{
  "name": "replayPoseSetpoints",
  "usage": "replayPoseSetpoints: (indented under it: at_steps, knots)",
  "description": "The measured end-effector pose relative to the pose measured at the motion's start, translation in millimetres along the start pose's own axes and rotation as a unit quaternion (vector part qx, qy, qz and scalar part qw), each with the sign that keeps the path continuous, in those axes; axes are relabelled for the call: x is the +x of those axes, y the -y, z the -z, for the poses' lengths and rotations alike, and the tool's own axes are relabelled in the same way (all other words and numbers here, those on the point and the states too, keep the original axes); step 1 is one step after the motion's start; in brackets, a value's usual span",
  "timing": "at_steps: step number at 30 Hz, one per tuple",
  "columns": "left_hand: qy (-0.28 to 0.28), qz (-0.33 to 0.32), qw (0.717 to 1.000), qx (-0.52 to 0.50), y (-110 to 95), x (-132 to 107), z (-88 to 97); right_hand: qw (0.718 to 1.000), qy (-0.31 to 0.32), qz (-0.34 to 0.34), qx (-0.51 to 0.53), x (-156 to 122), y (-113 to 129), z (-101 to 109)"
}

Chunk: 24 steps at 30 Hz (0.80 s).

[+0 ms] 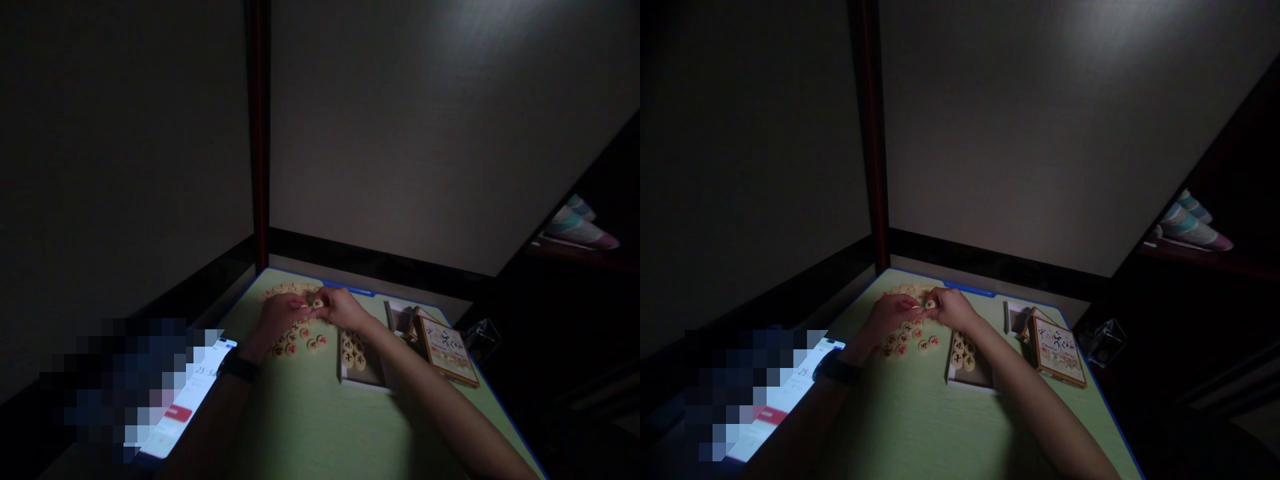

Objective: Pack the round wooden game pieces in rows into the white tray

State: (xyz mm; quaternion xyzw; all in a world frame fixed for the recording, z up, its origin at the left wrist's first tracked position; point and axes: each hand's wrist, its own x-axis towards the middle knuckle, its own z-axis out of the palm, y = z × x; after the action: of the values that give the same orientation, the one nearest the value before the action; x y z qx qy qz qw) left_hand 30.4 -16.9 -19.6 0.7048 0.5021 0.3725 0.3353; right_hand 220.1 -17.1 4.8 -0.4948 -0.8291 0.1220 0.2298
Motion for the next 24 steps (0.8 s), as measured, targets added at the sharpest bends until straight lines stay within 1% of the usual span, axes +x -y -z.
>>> replayPoseSetpoints:
  at_steps: [2, 4, 7, 10, 13, 16, 18, 21, 24]
  knots:
    - [0.036, 0.004, 0.996, -0.078, 1, 0, -8.6, 0.999, -0.037, 0.004, 0.007, -16, -2, 2]
    - [0.075, 0.017, 0.983, -0.167, 1, -2, -18.0, 0.996, -0.079, 0.022, 0.024, -34, -4, 5]
    - [0.133, 0.041, 0.941, -0.308, -4, -10, -30.5, 0.990, -0.123, 0.040, 0.057, -61, -5, 8]
    - [0.190, 0.057, 0.898, -0.393, -11, -19, -39.6, 0.986, -0.145, 0.033, 0.077, -81, -3, 9]
    - [0.217, 0.076, 0.873, -0.430, -16, -24, -46.2, 0.985, -0.160, 0.018, 0.069, -93, -2, 6]
    - [0.211, 0.108, 0.861, -0.450, -16, -26, -51.2, 0.984, -0.171, 0.014, 0.042, -96, -3, 3]
    - [0.208, 0.122, 0.856, -0.457, -13, -26, -53.7, 0.984, -0.178, 0.023, 0.024, -97, -3, 0]
    - [0.221, 0.117, 0.851, -0.462, -12, -27, -56.4, 0.983, -0.183, 0.036, -0.002, -97, -3, -4]
    - [0.229, 0.105, 0.858, -0.447, -15, -28, -57.7, 0.983, -0.177, 0.029, -0.030, -97, -2, -9]
